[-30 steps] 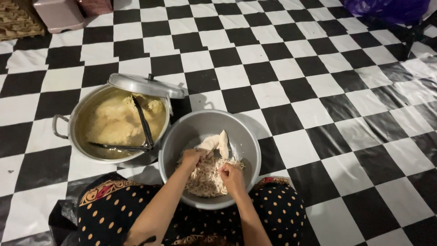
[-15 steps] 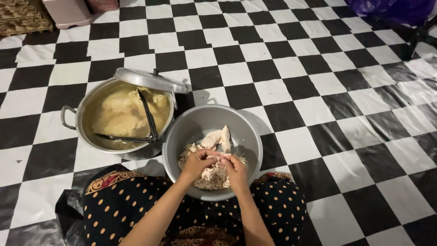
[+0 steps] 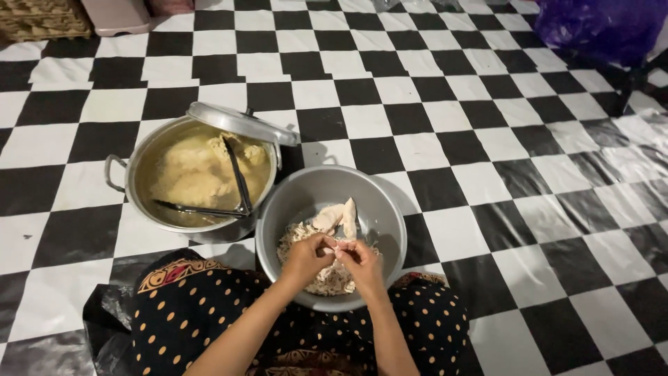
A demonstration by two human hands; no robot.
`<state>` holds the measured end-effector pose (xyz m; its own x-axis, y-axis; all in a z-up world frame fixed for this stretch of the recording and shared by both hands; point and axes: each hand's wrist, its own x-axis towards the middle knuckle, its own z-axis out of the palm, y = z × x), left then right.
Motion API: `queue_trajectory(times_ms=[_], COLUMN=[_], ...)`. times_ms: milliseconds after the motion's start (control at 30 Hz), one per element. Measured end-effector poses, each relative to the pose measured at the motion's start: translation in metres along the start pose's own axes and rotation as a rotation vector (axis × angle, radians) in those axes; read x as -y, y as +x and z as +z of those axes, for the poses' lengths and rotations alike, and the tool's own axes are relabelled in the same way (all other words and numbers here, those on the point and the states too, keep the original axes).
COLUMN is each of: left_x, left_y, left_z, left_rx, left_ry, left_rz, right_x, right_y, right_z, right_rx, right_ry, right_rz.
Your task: Shredding cooked chicken by hand from a large metal pot into a plastic bowl.
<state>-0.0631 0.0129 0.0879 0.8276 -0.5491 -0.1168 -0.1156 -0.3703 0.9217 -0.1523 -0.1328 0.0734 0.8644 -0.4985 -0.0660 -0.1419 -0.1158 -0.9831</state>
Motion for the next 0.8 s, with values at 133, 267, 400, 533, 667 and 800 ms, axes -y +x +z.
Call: queue_trajectory(times_ms=[133, 267, 400, 533, 667, 800], left_x=[0.014, 0.016, 0.043, 0.071, 0.104, 0.105], left_y=[0.001, 0.000, 0.014, 0.027, 0.049, 0.055], left_z=[0.001, -0.004, -0.021, -0.030, -0.013, -0.008], left_rx=[0.021, 0.017, -0.041, -0.022, 0.055, 0.017], left_ry=[0.079, -0.006, 0.037, -0.008, -0.503, -0.913], left_rz=[0.036, 0.017, 0.005, -0.009, -0.092, -0.280], right_x=[0.008, -0.019, -0.008, 0.069, 0.174, 0.175], right_y=[0.000, 0.011, 0.011, 0.010, 0.011, 0.081], right_z=[0.002, 0.006, -0.004, 0.000, 0.063, 0.136], right_rx=[0.011, 0.027, -0.086, -0.228, -0.326, 0.056], right_ry=[-0.374, -0.230, -0.155, -0.041, 0.037, -0.212], right_rz=[-0.015, 0.024, 0.059, -0.079, -0.420, -0.734])
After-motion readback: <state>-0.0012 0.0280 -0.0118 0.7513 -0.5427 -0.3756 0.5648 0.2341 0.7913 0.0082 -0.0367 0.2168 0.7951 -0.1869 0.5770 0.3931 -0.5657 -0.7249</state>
